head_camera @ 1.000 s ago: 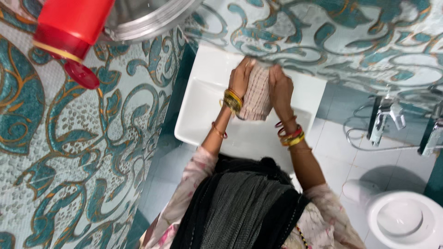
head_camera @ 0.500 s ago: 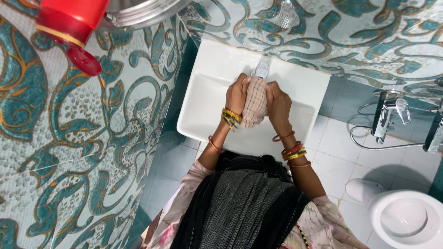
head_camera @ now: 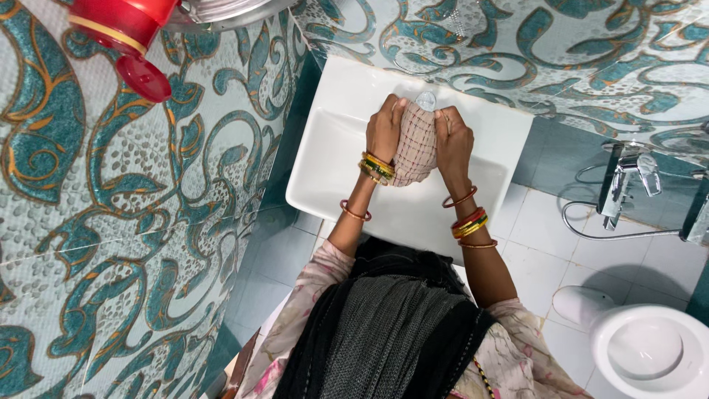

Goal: The person wipes a faucet and its base using a cloth, then rinses the cloth in a sink.

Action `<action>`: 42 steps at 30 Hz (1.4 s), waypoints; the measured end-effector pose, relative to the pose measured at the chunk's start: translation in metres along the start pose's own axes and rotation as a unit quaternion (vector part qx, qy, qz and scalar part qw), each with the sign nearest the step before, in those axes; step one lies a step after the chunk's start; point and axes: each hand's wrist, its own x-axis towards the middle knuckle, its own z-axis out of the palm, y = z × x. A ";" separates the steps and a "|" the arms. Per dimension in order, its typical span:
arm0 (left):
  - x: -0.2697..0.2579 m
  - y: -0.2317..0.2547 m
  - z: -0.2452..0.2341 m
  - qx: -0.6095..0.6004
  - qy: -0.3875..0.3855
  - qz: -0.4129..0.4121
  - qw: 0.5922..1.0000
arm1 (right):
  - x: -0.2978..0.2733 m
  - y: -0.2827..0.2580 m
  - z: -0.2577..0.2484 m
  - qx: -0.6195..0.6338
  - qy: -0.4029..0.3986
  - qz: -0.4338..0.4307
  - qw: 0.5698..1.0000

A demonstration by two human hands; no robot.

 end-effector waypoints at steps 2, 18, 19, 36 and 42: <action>-0.010 -0.010 0.001 -0.029 -0.002 -0.029 0.999 | -0.013 0.020 0.003 0.071 -0.009 0.000 0.997; -0.012 0.023 -0.049 -0.291 0.017 0.017 0.956 | -0.016 -0.044 -0.056 0.173 0.016 -0.031 0.984; 0.002 0.031 -0.048 -0.268 0.037 0.083 0.959 | 0.003 -0.040 -0.050 0.184 -0.012 -0.067 0.981; 0.045 0.026 0.021 0.093 -0.076 0.177 0.977 | 0.060 0.053 0.048 0.277 -0.073 -0.003 0.958; 0.021 0.032 0.019 0.126 -0.049 0.188 0.973 | 0.015 0.024 0.041 0.466 -0.083 0.130 0.871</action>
